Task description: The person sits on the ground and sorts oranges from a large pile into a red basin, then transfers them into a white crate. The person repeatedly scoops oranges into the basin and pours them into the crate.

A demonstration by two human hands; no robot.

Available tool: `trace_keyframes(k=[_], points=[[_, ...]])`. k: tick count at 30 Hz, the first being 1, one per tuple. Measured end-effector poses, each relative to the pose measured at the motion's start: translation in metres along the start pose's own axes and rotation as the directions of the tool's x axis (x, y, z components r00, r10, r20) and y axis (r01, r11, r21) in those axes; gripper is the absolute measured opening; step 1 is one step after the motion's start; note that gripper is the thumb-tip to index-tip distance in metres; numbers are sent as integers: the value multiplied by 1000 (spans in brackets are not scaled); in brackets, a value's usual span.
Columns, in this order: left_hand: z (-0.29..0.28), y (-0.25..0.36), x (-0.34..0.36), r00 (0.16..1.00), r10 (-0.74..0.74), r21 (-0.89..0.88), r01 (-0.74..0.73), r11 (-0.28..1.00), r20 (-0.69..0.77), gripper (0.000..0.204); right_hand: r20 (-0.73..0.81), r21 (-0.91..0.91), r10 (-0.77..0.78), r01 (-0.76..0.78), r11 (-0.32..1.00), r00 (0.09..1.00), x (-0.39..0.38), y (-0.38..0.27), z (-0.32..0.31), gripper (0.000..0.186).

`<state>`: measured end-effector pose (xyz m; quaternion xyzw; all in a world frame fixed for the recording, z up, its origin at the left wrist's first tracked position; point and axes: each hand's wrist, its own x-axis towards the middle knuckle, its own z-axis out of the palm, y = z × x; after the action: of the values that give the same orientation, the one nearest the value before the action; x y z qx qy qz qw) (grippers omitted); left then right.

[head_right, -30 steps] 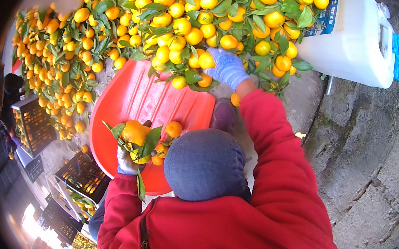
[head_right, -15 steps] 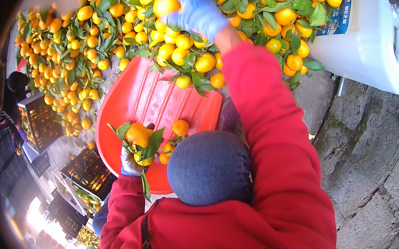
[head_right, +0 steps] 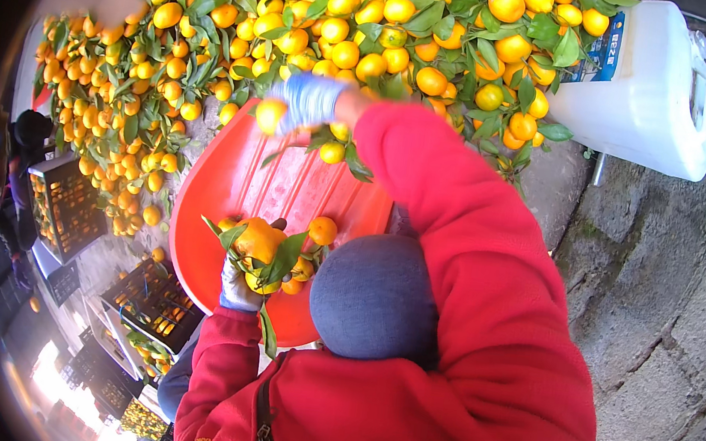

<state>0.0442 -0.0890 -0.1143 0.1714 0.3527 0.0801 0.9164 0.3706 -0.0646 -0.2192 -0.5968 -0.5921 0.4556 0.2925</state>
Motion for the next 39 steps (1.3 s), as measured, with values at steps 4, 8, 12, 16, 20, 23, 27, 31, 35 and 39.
trace_keyframes(k=[4, 8, 12, 16, 20, 23, 27, 31, 35, 39], points=[[-7, -1, -8, 1000, 8, 15, -8, 1000, -3, 79, 181, 29, -41, 36, 999, 983, -25, -48, 75, 55], [-15, 0, -13, 997, -2, 33, 4, 999, -77, 83, -160, -70, -135, 125, 990, 978, -34, -58, 21, 54], [-18, 3, -9, 997, 29, 53, -24, 998, -78, 83, -304, -474, 120, -260, 841, 945, -7, -17, -69, 48], [-19, 11, -6, 995, 93, 59, -92, 994, -20, 87, -168, -654, 432, -428, 623, 886, 20, 8, -79, 57], [-23, 24, -16, 992, 114, 37, -112, 993, -63, 91, -273, -609, 526, -568, 554, 805, 23, 3, -65, 66], [-31, 30, -30, 988, 149, -13, -150, 989, -46, 83, -219, -640, 523, -526, 560, 824, 12, 0, -60, 69], [-40, 22, -44, 987, 140, -68, -146, 987, -82, 82, -219, -569, 421, -465, 678, 880, -9, 11, -49, 64], [-38, 8, -52, 991, 95, -91, -104, 990, -96, 78, -276, -465, 291, -393, 793, 916, -35, -2, -49, 63], [-30, 7, -57, 984, 128, -83, -139, 987, -124, 70, -276, 672, 417, -137, 728, 866, -83, -68, -58, 47], [-6, 13, -65, 979, 192, -173, -201, 964, -68, 56, -177, 924, 205, 91, 371, 963, -125, -171, -60, 51]])
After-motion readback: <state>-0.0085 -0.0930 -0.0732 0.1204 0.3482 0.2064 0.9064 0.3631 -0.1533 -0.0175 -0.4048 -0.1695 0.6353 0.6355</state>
